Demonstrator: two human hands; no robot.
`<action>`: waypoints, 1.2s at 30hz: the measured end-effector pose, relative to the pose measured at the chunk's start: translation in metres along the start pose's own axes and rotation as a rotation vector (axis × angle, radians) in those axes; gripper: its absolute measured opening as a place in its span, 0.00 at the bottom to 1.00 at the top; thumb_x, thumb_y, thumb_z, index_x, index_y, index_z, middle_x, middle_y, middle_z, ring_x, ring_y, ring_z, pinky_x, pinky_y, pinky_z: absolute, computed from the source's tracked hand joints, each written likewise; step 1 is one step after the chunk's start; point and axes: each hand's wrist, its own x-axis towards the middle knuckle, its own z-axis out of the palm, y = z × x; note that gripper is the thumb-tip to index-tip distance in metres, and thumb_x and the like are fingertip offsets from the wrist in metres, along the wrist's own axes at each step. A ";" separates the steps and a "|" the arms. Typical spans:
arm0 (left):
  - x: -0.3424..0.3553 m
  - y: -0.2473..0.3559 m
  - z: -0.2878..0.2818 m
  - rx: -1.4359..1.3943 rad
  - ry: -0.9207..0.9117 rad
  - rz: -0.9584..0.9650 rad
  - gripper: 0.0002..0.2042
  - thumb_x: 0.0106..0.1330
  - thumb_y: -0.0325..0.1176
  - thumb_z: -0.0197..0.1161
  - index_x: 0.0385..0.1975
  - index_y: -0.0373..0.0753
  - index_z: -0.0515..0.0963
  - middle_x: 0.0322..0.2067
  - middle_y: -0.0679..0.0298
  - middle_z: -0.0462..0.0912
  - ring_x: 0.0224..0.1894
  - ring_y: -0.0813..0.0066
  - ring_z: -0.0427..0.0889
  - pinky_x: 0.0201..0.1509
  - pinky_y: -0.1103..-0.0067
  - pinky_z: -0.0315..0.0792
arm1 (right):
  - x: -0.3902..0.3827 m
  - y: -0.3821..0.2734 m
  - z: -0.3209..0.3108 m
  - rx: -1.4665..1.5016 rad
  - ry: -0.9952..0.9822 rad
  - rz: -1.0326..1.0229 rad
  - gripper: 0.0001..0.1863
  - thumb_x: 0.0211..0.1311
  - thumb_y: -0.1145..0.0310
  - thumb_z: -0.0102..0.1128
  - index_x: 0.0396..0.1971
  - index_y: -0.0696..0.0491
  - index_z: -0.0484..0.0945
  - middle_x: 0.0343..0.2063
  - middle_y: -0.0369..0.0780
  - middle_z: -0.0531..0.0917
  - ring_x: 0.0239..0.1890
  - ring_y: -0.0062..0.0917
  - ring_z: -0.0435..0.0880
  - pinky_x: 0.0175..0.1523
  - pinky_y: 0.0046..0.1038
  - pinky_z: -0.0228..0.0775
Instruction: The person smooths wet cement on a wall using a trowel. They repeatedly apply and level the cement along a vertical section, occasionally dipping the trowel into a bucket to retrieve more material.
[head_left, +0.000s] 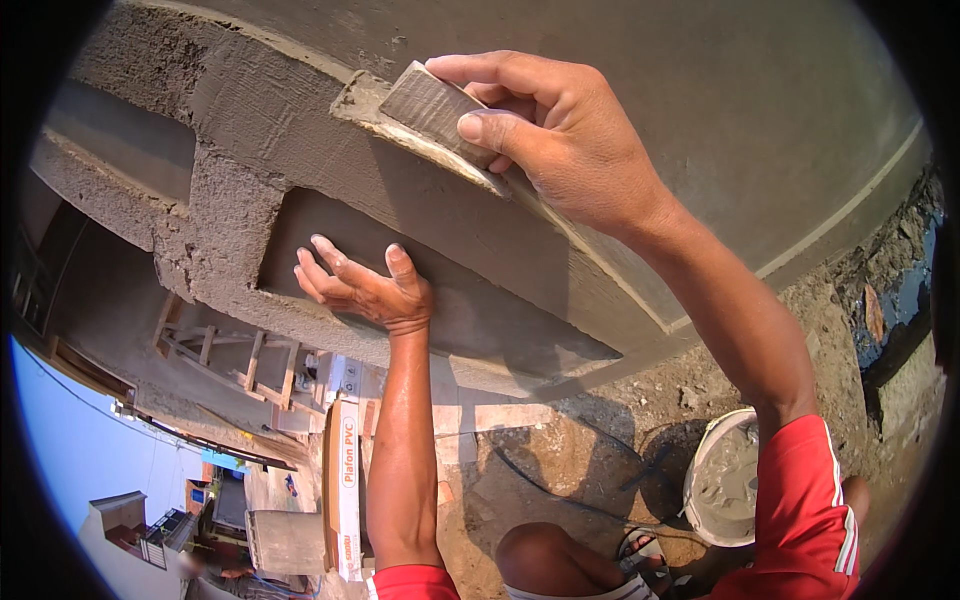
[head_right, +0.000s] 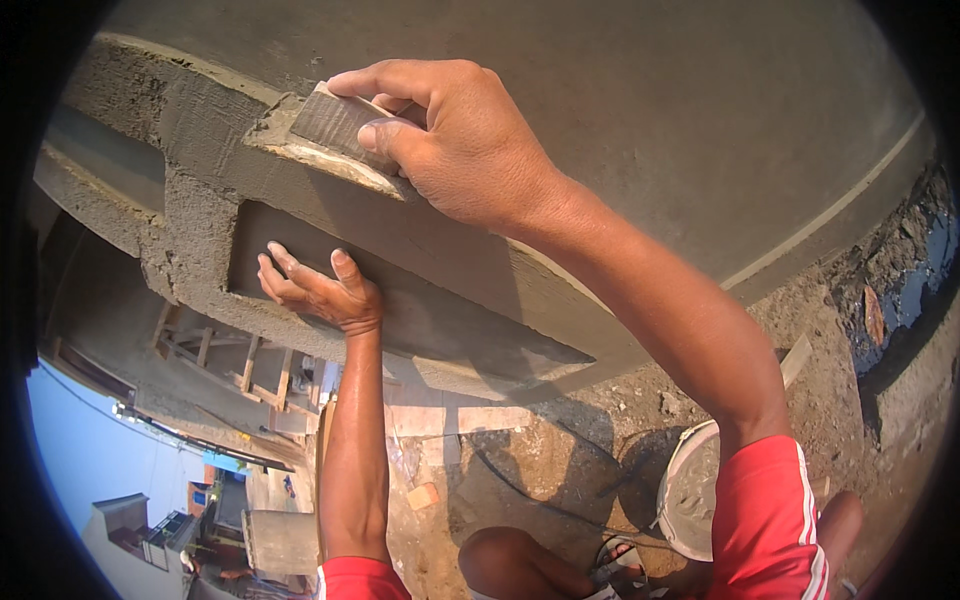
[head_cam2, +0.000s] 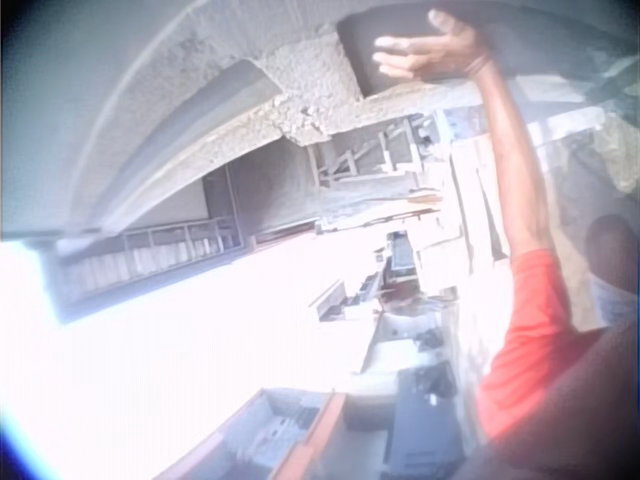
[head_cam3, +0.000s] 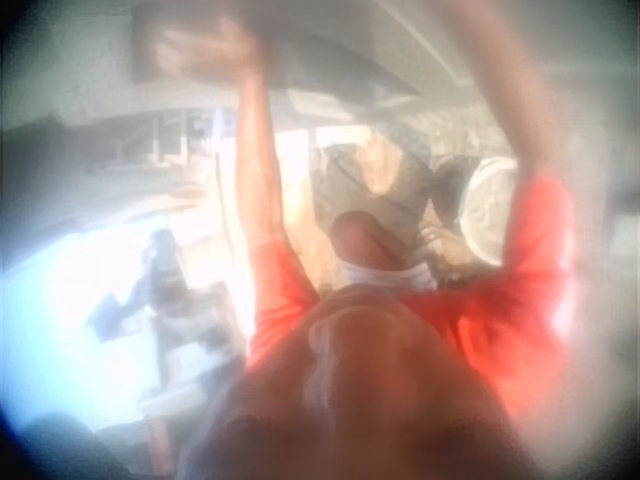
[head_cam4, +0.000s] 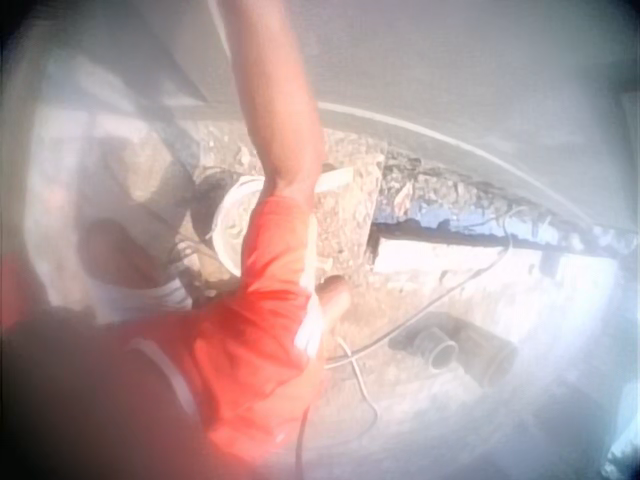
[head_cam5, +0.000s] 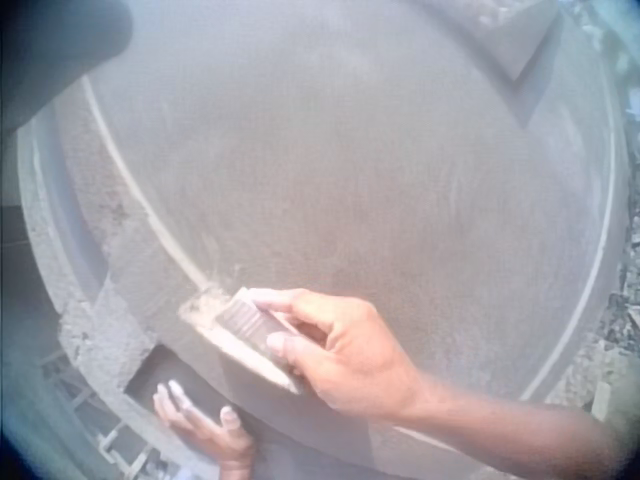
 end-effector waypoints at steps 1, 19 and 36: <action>-0.001 -0.002 0.000 0.007 0.001 0.003 0.40 0.70 0.62 0.41 0.66 0.26 0.59 0.65 0.44 0.53 0.68 0.45 0.51 0.69 0.51 0.48 | -0.001 0.007 0.004 -0.013 -0.013 0.004 0.21 0.60 0.77 0.58 0.55 0.55 0.78 0.41 0.41 0.86 0.40 0.22 0.83 0.49 0.24 0.76; -0.003 -0.005 -0.002 0.042 -0.048 -0.039 0.41 0.68 0.61 0.43 0.67 0.28 0.56 0.66 0.44 0.50 0.70 0.43 0.47 0.69 0.48 0.44 | -0.034 -0.009 -0.004 -0.136 0.144 0.000 0.25 0.55 0.76 0.63 0.56 0.58 0.75 0.40 0.42 0.80 0.39 0.24 0.80 0.39 0.24 0.74; 0.001 0.003 -0.007 -0.026 -0.008 -0.061 0.43 0.68 0.68 0.38 0.67 0.31 0.59 0.66 0.46 0.53 0.69 0.40 0.50 0.68 0.49 0.48 | -0.056 0.008 0.057 -0.687 0.036 -0.453 0.23 0.45 0.81 0.65 0.46 0.60 0.76 0.35 0.45 0.73 0.37 0.36 0.73 0.43 0.35 0.71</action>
